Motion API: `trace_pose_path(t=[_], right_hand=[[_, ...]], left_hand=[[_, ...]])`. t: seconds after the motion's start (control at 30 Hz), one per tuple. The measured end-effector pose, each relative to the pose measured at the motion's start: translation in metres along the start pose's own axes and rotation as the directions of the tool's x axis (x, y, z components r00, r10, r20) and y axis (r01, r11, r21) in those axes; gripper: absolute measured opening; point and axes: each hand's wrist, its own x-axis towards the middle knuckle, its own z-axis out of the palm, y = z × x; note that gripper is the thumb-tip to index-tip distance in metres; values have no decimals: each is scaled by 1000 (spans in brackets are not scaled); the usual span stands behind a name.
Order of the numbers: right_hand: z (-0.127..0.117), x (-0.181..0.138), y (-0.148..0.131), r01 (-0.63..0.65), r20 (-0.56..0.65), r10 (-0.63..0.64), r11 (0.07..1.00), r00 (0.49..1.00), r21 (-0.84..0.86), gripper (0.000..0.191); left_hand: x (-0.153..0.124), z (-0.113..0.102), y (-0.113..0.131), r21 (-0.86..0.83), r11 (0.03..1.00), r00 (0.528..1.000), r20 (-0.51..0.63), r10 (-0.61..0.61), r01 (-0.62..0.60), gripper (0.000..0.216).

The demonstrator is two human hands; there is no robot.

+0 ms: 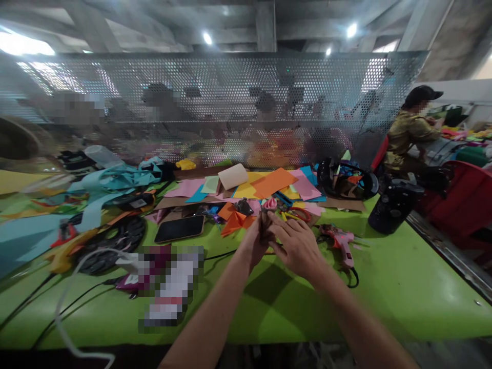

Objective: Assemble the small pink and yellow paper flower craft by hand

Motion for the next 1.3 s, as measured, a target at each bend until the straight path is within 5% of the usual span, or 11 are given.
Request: trace_pose_path(t=[0.13,0.6,1.3], right_hand=[[0,0,0,7,-7,-7,1000,1000,10,22],[2,-1,2,-14,-6,14,1000,1000,23,21],[2,0,5,-7,7,7,999,1000,34,24]], left_hand=[[0,1,1,-26,999,998,-57,-24,23,43],[-4,-2,3,-39,997,997,42,-65,66,45],[-4,5,4,-5,1000,1000,4,-26,26,41]])
